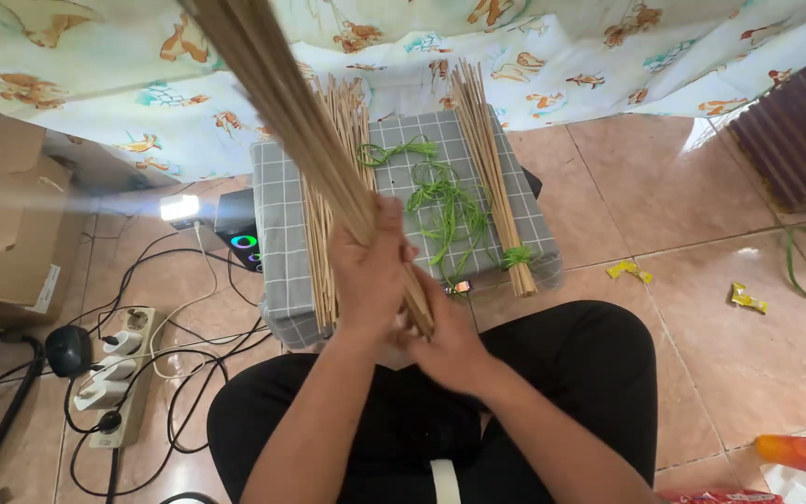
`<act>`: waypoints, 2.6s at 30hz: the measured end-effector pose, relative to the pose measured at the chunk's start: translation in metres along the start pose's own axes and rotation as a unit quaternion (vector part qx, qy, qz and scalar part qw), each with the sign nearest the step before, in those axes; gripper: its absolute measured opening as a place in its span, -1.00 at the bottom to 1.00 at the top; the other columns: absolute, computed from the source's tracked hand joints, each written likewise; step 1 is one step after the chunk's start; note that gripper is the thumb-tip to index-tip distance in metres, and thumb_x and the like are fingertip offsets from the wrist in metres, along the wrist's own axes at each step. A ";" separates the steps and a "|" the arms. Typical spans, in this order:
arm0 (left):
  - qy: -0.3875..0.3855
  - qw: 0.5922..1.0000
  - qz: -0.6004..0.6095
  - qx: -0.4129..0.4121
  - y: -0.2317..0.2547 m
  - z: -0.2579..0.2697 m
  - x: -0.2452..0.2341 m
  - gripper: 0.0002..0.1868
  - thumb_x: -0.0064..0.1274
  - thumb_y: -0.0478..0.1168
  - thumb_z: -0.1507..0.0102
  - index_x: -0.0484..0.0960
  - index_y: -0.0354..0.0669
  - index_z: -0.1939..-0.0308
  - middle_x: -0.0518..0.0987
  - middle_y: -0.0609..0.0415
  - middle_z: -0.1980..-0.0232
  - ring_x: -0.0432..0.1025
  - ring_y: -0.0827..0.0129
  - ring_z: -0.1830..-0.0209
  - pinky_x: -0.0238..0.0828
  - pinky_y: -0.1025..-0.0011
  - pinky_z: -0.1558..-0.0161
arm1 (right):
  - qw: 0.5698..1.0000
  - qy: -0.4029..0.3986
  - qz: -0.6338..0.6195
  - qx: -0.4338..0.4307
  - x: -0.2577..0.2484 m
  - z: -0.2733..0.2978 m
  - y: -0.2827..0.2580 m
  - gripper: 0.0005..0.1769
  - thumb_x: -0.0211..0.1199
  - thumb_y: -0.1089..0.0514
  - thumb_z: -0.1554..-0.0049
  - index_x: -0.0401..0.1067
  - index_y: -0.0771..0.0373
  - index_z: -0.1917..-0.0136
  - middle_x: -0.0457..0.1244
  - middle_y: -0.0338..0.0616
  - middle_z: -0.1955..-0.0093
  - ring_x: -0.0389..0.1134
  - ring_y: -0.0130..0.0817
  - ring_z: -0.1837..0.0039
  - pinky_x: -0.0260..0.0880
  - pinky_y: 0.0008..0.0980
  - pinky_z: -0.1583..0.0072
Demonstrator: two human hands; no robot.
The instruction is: Gathering thin wooden sticks and tying them into bundles using green plastic strips.
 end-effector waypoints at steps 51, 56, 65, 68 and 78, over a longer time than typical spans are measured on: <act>-0.137 0.981 -0.103 -0.093 -0.096 -0.066 -0.004 -0.68 0.26 0.00 -0.29 0.74 -0.20 0.13 0.63 -0.14 0.43 0.59 0.04 0.38 0.53 0.02 0.19 | 0.971 0.020 0.240 -0.007 -0.001 -0.094 0.085 -0.46 0.00 0.08 -0.25 0.24 0.23 -0.48 0.29 -0.04 -0.39 0.10 -0.11 -0.58 -0.73 0.13 -0.62; -0.148 0.980 -0.085 -0.098 -0.114 -0.075 -0.004 -0.69 0.12 0.00 -0.38 0.74 -0.18 0.14 0.63 -0.10 0.47 0.59 0.13 0.39 0.54 0.07 0.21 | 0.962 0.031 0.269 -0.025 -0.004 -0.094 0.069 -0.49 0.04 0.08 -0.28 0.26 0.27 -0.45 0.32 0.07 -0.30 0.15 0.02 -0.53 -0.68 0.26 -0.61; -0.101 0.986 -0.087 -0.102 -0.095 -0.068 -0.002 -0.72 0.11 0.02 -0.34 0.77 0.00 0.31 0.54 0.05 0.59 0.47 0.35 0.49 0.47 0.30 0.26 | 0.958 0.080 0.270 -0.049 -0.008 -0.091 0.051 -0.28 0.24 -0.03 -0.13 0.21 0.28 -0.47 0.31 0.06 -0.34 0.25 -0.02 -0.45 -0.52 0.20 -0.62; -0.113 0.989 -0.044 -0.088 -0.077 -0.054 0.004 -0.64 0.06 0.06 -0.38 0.70 -0.05 0.38 0.50 0.06 0.63 0.43 0.39 0.53 0.43 0.35 0.30 | 0.979 0.114 0.167 -0.017 -0.009 -0.084 0.038 -0.09 0.29 0.03 -0.02 0.07 0.21 -0.57 0.35 0.16 -0.16 0.33 0.19 -0.29 -0.06 0.23 -0.40; -0.193 0.977 -0.039 -0.084 -0.025 -0.026 0.003 -0.35 0.38 0.03 -0.10 0.63 -0.47 -0.03 0.69 -0.32 0.06 0.60 -0.02 0.14 0.47 -0.15 0.04 | 0.981 0.165 0.080 0.068 -0.025 -0.057 0.093 -0.48 0.32 0.22 0.02 0.51 0.10 -0.24 0.46 -0.05 0.20 0.52 0.01 0.11 0.49 -0.05 -0.01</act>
Point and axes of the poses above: each hand's wrist, its own z-axis away from the middle knuckle, its own x-axis out of the palm, y = z × x, the point moved 3 cm from there along -z, towards the middle knuckle
